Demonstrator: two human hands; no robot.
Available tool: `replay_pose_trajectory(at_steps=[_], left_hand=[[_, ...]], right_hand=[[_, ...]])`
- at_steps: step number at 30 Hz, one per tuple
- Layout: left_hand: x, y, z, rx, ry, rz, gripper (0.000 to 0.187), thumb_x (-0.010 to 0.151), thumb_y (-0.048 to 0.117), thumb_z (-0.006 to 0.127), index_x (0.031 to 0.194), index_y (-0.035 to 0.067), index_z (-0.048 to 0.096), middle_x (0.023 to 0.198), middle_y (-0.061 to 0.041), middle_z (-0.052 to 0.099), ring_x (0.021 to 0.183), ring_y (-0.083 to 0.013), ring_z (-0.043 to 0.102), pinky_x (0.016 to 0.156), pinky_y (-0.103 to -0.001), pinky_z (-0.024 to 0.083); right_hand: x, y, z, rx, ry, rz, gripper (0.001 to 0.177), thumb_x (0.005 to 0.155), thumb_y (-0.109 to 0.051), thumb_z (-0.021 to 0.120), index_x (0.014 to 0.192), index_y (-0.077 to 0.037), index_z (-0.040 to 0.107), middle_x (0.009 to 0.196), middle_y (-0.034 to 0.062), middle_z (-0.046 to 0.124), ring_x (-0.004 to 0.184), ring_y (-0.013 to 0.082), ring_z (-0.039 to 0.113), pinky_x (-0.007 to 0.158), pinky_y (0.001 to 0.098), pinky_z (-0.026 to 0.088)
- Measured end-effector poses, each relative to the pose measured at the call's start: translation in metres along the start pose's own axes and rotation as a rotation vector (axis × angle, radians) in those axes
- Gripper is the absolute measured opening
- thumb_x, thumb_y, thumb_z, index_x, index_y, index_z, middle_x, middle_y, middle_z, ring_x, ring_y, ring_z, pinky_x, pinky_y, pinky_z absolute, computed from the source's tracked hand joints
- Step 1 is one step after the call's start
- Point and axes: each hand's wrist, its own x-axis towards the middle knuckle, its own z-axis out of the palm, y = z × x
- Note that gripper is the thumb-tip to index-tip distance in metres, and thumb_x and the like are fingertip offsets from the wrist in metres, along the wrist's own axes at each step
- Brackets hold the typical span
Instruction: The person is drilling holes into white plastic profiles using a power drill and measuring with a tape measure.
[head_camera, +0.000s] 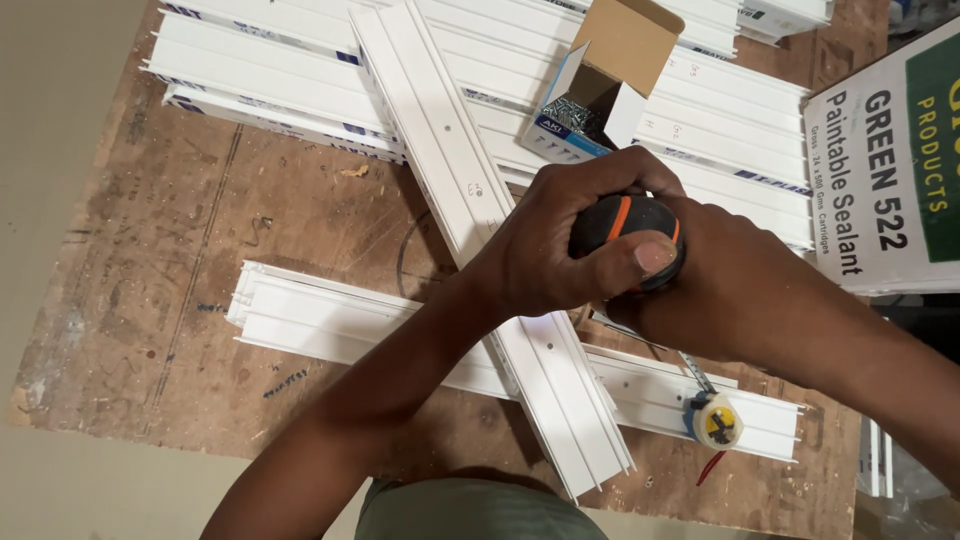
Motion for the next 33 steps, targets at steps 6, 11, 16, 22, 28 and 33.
replay_pose_trajectory(at_steps=[6, 11, 16, 22, 28, 33], left_hand=[[-0.004, -0.001, 0.004, 0.053, 0.048, 0.007, 0.056, 0.098, 0.059, 0.063, 0.111, 0.005, 0.065, 0.094, -0.004, 0.07, 0.087, -0.0116, 0.07, 0.079, -0.027, 0.059], [-0.004, 0.0, 0.006, 0.05, 0.067, 0.006, 0.058, 0.1, 0.062, 0.063, 0.11, 0.005, 0.066, 0.09, -0.004, 0.071, 0.084, -0.0118, 0.071, 0.077, -0.027, 0.059], [-0.004, 0.0, 0.007, 0.047, 0.089, 0.033, 0.059, 0.101, 0.063, 0.063, 0.112, 0.005, 0.065, 0.092, -0.004, 0.07, 0.086, -0.0115, 0.07, 0.079, -0.026, 0.058], [-0.002, 0.004, 0.007, 0.046, 0.093, 0.046, 0.059, 0.103, 0.064, 0.062, 0.113, 0.006, 0.065, 0.092, -0.003, 0.07, 0.086, -0.0112, 0.07, 0.079, -0.026, 0.058], [-0.005, 0.005, 0.007, 0.014, 0.103, 0.042, 0.061, 0.102, 0.068, 0.061, 0.113, 0.007, 0.065, 0.092, -0.002, 0.069, 0.085, -0.0099, 0.069, 0.077, -0.025, 0.058], [-0.008, 0.005, 0.007, 0.043, 0.118, 0.052, 0.063, 0.1, 0.068, 0.058, 0.113, 0.007, 0.065, 0.093, -0.002, 0.07, 0.085, -0.0096, 0.069, 0.077, -0.025, 0.058]], right_hand=[[0.0, -0.001, 0.002, 0.014, 0.01, -0.053, 0.043, 0.081, -0.031, 0.081, 0.118, -0.02, 0.064, 0.101, 0.0079, 0.078, 0.095, 0.0268, 0.076, 0.084, 0.0426, 0.061], [-0.002, -0.003, 0.0, -0.03, 0.015, 0.001, 0.046, 0.079, -0.028, 0.081, 0.122, -0.019, 0.065, 0.101, 0.0083, 0.077, 0.093, 0.0276, 0.075, 0.082, 0.0414, 0.059], [0.001, -0.003, 0.001, -0.075, -0.003, 0.004, 0.041, 0.082, -0.026, 0.08, 0.119, -0.017, 0.066, 0.099, 0.0087, 0.077, 0.092, 0.0267, 0.075, 0.081, 0.0412, 0.059], [0.0, -0.005, -0.002, -0.082, 0.004, -0.003, 0.042, 0.081, -0.025, 0.08, 0.119, -0.017, 0.065, 0.098, 0.0083, 0.077, 0.091, 0.026, 0.076, 0.08, 0.0404, 0.06], [0.001, -0.005, -0.001, -0.135, -0.003, 0.009, 0.043, 0.079, -0.027, 0.081, 0.119, -0.018, 0.066, 0.095, 0.0088, 0.077, 0.088, 0.027, 0.076, 0.078, 0.0407, 0.06], [0.002, -0.007, -0.001, -0.135, 0.017, -0.026, 0.041, 0.079, -0.028, 0.081, 0.115, -0.017, 0.067, 0.092, 0.008, 0.078, 0.085, 0.0258, 0.077, 0.076, 0.0399, 0.061]])
